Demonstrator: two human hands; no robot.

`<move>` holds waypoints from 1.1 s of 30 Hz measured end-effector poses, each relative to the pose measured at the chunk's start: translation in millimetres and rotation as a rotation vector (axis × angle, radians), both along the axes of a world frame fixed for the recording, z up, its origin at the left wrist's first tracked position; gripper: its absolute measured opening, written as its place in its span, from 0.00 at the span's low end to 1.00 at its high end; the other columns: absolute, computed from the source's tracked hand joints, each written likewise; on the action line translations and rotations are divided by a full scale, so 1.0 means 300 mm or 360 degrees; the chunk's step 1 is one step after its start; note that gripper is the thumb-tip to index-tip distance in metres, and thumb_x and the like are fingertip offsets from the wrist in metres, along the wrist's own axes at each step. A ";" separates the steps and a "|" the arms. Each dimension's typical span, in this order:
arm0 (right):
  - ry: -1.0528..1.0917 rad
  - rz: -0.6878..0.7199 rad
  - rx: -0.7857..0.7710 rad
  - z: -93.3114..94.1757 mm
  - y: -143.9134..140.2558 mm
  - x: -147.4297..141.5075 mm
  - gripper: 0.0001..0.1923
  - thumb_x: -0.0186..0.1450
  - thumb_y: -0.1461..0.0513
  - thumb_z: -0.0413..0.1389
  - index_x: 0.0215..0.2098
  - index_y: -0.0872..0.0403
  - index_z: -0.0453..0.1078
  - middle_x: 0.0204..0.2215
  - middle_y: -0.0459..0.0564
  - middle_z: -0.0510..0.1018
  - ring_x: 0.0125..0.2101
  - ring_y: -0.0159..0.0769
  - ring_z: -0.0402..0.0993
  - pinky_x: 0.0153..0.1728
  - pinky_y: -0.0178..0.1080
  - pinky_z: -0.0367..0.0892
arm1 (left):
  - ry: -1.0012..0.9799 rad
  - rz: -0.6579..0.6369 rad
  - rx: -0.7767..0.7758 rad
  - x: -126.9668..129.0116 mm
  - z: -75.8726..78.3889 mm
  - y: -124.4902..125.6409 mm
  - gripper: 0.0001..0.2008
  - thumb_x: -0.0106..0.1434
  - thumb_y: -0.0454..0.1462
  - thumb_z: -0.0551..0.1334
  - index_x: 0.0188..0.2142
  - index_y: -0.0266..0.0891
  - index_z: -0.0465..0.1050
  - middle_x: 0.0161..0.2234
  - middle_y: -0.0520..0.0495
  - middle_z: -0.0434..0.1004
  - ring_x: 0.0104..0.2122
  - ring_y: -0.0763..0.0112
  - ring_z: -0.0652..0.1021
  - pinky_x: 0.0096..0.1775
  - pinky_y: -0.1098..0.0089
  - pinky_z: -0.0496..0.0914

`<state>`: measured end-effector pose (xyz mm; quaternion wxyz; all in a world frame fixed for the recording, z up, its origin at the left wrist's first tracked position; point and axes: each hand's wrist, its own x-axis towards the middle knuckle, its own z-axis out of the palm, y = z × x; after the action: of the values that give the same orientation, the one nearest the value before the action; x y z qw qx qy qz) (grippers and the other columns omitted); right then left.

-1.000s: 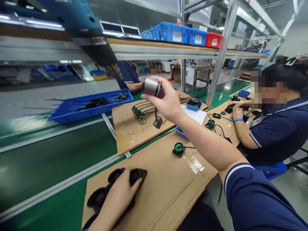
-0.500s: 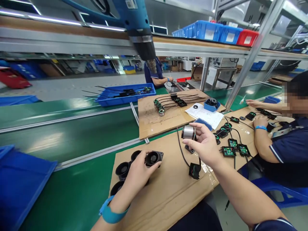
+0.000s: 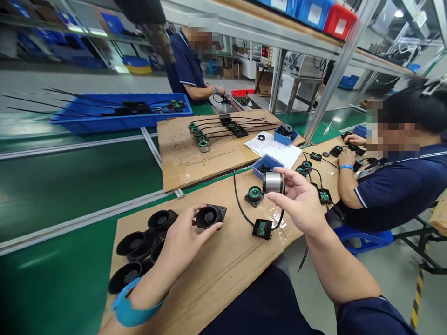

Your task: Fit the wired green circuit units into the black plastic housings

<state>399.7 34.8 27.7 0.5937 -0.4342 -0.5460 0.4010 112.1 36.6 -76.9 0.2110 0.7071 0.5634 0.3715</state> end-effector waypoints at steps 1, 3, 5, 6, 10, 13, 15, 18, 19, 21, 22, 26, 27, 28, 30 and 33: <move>-0.0029 -0.0045 0.0069 0.021 -0.007 0.010 0.28 0.58 0.62 0.71 0.56 0.50 0.73 0.44 0.53 0.79 0.37 0.35 0.78 0.27 0.33 0.74 | 0.0014 -0.0001 0.0002 0.009 -0.008 0.001 0.23 0.62 0.49 0.68 0.51 0.42 0.67 0.50 0.42 0.76 0.50 0.52 0.77 0.54 0.55 0.72; -0.0056 -0.0190 0.0269 0.062 -0.020 0.020 0.29 0.58 0.62 0.71 0.57 0.48 0.73 0.46 0.53 0.79 0.36 0.36 0.78 0.25 0.33 0.74 | 0.0095 0.0026 0.0010 0.025 -0.027 0.006 0.25 0.60 0.49 0.69 0.51 0.41 0.66 0.50 0.40 0.76 0.51 0.51 0.77 0.53 0.54 0.72; -0.0059 -0.0319 0.0465 0.090 -0.030 0.010 0.29 0.59 0.61 0.71 0.58 0.46 0.73 0.45 0.52 0.79 0.34 0.35 0.78 0.24 0.34 0.73 | 0.0288 0.0087 -0.0058 0.036 -0.047 0.014 0.25 0.59 0.49 0.71 0.47 0.39 0.66 0.47 0.38 0.77 0.49 0.48 0.78 0.50 0.55 0.73; -0.0067 -0.0330 0.0503 0.094 -0.034 -0.004 0.29 0.59 0.61 0.71 0.58 0.46 0.73 0.45 0.51 0.79 0.34 0.36 0.78 0.26 0.35 0.74 | 0.0425 0.0118 -0.0136 0.038 -0.054 0.017 0.25 0.59 0.50 0.71 0.45 0.38 0.66 0.44 0.37 0.77 0.47 0.47 0.78 0.47 0.55 0.73; -0.0189 0.0062 0.0109 0.013 -0.045 -0.100 0.27 0.59 0.60 0.71 0.55 0.50 0.73 0.44 0.52 0.81 0.41 0.41 0.81 0.40 0.42 0.79 | 0.0911 0.0137 -0.0457 0.014 -0.058 0.020 0.29 0.58 0.56 0.69 0.43 0.34 0.67 0.37 0.33 0.78 0.40 0.42 0.80 0.41 0.55 0.74; -0.0314 0.0275 -0.0278 -0.116 -0.046 -0.173 0.30 0.59 0.56 0.71 0.57 0.53 0.71 0.42 0.52 0.81 0.39 0.40 0.81 0.39 0.41 0.78 | 0.0848 -0.0088 -0.0385 -0.024 -0.053 0.019 0.34 0.57 0.50 0.72 0.55 0.32 0.64 0.47 0.30 0.78 0.49 0.41 0.79 0.49 0.53 0.73; -0.0429 0.0275 -0.0378 -0.191 -0.046 -0.207 0.30 0.59 0.55 0.70 0.57 0.53 0.71 0.40 0.51 0.81 0.36 0.38 0.79 0.36 0.40 0.77 | 0.0693 -0.0299 -0.0347 -0.041 -0.058 0.021 0.29 0.60 0.42 0.69 0.57 0.37 0.63 0.51 0.34 0.76 0.53 0.47 0.78 0.53 0.55 0.72; -0.0632 0.0236 -0.0355 -0.242 -0.044 -0.236 0.27 0.60 0.58 0.68 0.56 0.54 0.72 0.38 0.50 0.80 0.32 0.36 0.76 0.34 0.40 0.75 | 0.0479 -0.0312 -0.0310 -0.038 -0.077 0.013 0.23 0.62 0.37 0.64 0.55 0.39 0.65 0.53 0.37 0.76 0.53 0.50 0.78 0.53 0.55 0.73; -0.0690 0.0225 -0.0314 -0.242 -0.043 -0.243 0.27 0.60 0.59 0.67 0.56 0.54 0.72 0.39 0.50 0.80 0.32 0.36 0.76 0.34 0.40 0.75 | 0.0399 -0.0241 -0.0259 -0.030 -0.084 0.006 0.23 0.62 0.38 0.64 0.56 0.38 0.64 0.54 0.36 0.76 0.54 0.50 0.77 0.54 0.54 0.73; -0.0777 0.0228 -0.0194 -0.228 -0.042 -0.253 0.25 0.60 0.62 0.65 0.56 0.55 0.72 0.42 0.52 0.79 0.36 0.37 0.76 0.36 0.40 0.74 | 0.0231 -0.0109 -0.0119 -0.011 -0.095 -0.018 0.24 0.63 0.40 0.64 0.56 0.39 0.64 0.56 0.37 0.75 0.55 0.51 0.77 0.54 0.54 0.73; -0.0812 0.0235 -0.0126 -0.218 -0.042 -0.257 0.24 0.60 0.63 0.64 0.55 0.55 0.72 0.45 0.53 0.78 0.39 0.38 0.76 0.37 0.40 0.74 | 0.0164 -0.0069 -0.0042 -0.002 -0.100 -0.033 0.23 0.64 0.41 0.64 0.56 0.40 0.64 0.56 0.38 0.76 0.55 0.52 0.78 0.55 0.55 0.73; -0.0897 0.0230 -0.0014 -0.193 -0.061 -0.259 0.22 0.61 0.62 0.65 0.53 0.55 0.72 0.47 0.54 0.77 0.42 0.40 0.76 0.41 0.41 0.73 | 0.0021 0.0038 0.0298 0.023 -0.127 -0.095 0.21 0.67 0.42 0.65 0.56 0.39 0.67 0.53 0.39 0.77 0.53 0.56 0.78 0.57 0.55 0.72; -0.0898 0.0190 -0.0039 -0.192 -0.069 -0.256 0.23 0.62 0.60 0.66 0.55 0.55 0.72 0.45 0.54 0.77 0.40 0.39 0.75 0.40 0.42 0.73 | 0.0004 0.0074 0.0354 0.026 -0.137 -0.107 0.21 0.67 0.42 0.66 0.56 0.38 0.67 0.52 0.38 0.77 0.53 0.56 0.78 0.58 0.55 0.72; -0.0895 0.0136 -0.0064 -0.192 -0.078 -0.253 0.25 0.63 0.58 0.66 0.56 0.55 0.72 0.45 0.54 0.77 0.38 0.39 0.75 0.39 0.42 0.73 | -0.0013 0.0112 0.0385 0.028 -0.147 -0.117 0.21 0.66 0.41 0.66 0.56 0.38 0.67 0.53 0.37 0.76 0.54 0.56 0.78 0.58 0.55 0.72; -0.0899 0.0029 -0.0090 -0.191 -0.094 -0.249 0.25 0.64 0.55 0.66 0.58 0.52 0.71 0.46 0.54 0.77 0.35 0.38 0.74 0.37 0.42 0.73 | -0.0057 0.0180 0.0389 0.030 -0.166 -0.130 0.21 0.66 0.41 0.67 0.55 0.37 0.67 0.56 0.34 0.74 0.57 0.54 0.76 0.59 0.54 0.72; -0.0949 -0.0007 0.0046 -0.194 -0.118 -0.272 0.22 0.66 0.53 0.66 0.54 0.51 0.72 0.46 0.54 0.77 0.39 0.41 0.76 0.40 0.44 0.75 | -0.0146 0.0238 0.0369 0.029 -0.185 -0.140 0.21 0.65 0.40 0.67 0.54 0.37 0.65 0.60 0.32 0.72 0.60 0.54 0.75 0.58 0.54 0.73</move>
<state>318.2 -0.5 -30.6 0.4141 -0.5255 -0.7011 0.2466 120.8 -5.3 -132.6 0.1252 0.6652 0.5576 0.4806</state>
